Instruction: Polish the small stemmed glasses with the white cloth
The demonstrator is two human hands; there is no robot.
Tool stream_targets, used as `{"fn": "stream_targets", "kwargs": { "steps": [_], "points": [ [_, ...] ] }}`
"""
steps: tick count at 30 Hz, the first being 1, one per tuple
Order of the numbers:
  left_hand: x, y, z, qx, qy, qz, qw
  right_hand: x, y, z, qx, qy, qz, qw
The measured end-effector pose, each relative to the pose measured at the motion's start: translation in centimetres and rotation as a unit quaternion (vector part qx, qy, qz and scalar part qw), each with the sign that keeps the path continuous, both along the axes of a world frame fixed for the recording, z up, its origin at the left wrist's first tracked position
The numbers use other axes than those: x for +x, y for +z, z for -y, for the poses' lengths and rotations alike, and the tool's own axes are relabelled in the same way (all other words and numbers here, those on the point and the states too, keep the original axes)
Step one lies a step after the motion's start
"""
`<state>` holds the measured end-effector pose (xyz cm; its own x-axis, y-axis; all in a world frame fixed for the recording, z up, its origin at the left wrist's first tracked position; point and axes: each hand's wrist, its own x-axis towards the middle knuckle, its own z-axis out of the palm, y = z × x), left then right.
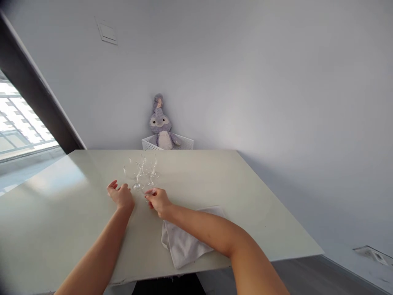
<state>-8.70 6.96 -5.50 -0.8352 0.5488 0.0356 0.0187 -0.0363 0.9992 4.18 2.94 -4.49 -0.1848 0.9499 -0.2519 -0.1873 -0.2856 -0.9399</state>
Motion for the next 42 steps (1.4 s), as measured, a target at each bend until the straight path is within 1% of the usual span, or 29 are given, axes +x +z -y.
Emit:
{"fn": "stream_targets", "kwargs": {
  "steps": [2,4,6,7,8,9,10,11,12,14,15,17,19,20,22,25,27,29,31,32,34,36,39,42],
  "points": [
    [-0.2,-0.1,0.0,-0.009,0.002,0.020,1.000,-0.8,0.2,-0.1,0.004,0.022,-0.013,1.000],
    [-0.3,-0.2,0.0,-0.015,0.001,0.041,0.999,0.0,0.6,0.3,0.009,0.025,-0.008,1.000],
    [-0.5,-0.1,0.0,-0.017,-0.002,0.069,0.997,2.7,1.4,1.3,0.039,0.032,0.028,0.998],
    [-0.7,0.0,0.0,-0.016,-0.003,0.086,0.996,4.6,2.0,2.0,0.065,0.048,0.058,0.995],
    [-1.0,0.2,0.0,-0.015,-0.003,0.106,0.994,6.9,2.7,2.9,0.101,0.083,0.097,0.987],
    [-1.3,0.4,0.0,-0.012,-0.003,0.128,0.992,9.3,3.5,3.9,0.125,0.148,0.145,0.970],
    [-1.7,0.7,0.0,-0.010,-0.003,0.152,0.988,11.7,4.4,5.0,0.141,0.223,0.183,0.947],
    [-2.1,1.0,-0.1,-0.007,-0.003,0.178,0.984,14.0,5.1,6.2,0.151,0.296,0.212,0.919],
    [-2.6,1.4,-0.1,-0.004,-0.005,0.203,0.979,16.1,5.7,7.3,0.171,0.350,0.239,0.890],
    [-3.3,2.0,-0.1,0.001,-0.009,0.244,0.970,18.9,6.0,9.4,0.223,0.393,0.285,0.845],
    [-3.5,2.2,-0.1,0.002,-0.010,0.259,0.966,19.7,5.7,10.2,0.253,0.400,0.312,0.824],
    [-3.7,2.4,-0.1,0.006,-0.009,0.281,0.960,20.2,4.3,10.9,0.304,0.402,0.366,0.783],
    [-3.6,2.4,0.0,0.011,-0.010,0.295,0.955,19.8,2.4,10.3,0.336,0.389,0.412,0.753],
    [-3.5,2.4,0.0,0.012,-0.010,0.301,0.953,19.6,1.6,9.4,0.345,0.376,0.429,0.745],
    [-3.4,2.3,0.0,0.013,-0.006,0.310,0.951,19.1,0.2,6.5,0.356,0.337,0.457,0.742],
    [-3.3,2.2,0.1,0.019,0.000,0.312,0.950,19.2,-0.9,0.3,0.353,0.266,0.482,0.757],
    [-3.4,2.3,0.1,0.026,-0.003,0.310,0.950,19.9,-1.2,-4.3,0.331,0.200,0.497,0.777],
    [-3.4,2.4,0.2,0.030,-0.009,0.310,0.950,21.4,-1.4,-8.3,0.288,0.105,0.519,0.798],
    [-3.4,2.4,0.3,0.032,-0.013,0.311,0.950,23.8,-1.4,-11.2,0.255,0.039,0.540,0.801],
    [-3.5,2.5,0.3,0.033,-0.014,0.311,0.950,25.2,-1.5,-12.2,0.236,0.012,0.552,0.799],
    [-3.4,2.6,0.4,0.032,-0.015,0.311,0.950,28.5,-1.6,-13.1,0.190,-0.030,0.581,0.791],
    [-3.4,2.8,0.6,0.033,-0.012,0.312,0.949,32.0,-1.8,-12.7,0.142,-0.058,0.613,0.775],
    [-3.0,3.1,0.8,0.039,-0.008,0.322,0.946,36.5,-2.1,-10.8,0.080,-0.091,0.654,0.747],
    [-2.7,3.6,1.0,0.050,-0.008,0.343,0.938,39.2,-2.5,-8.1,0.043,-0.109,0.683,0.721]
  ]
}}
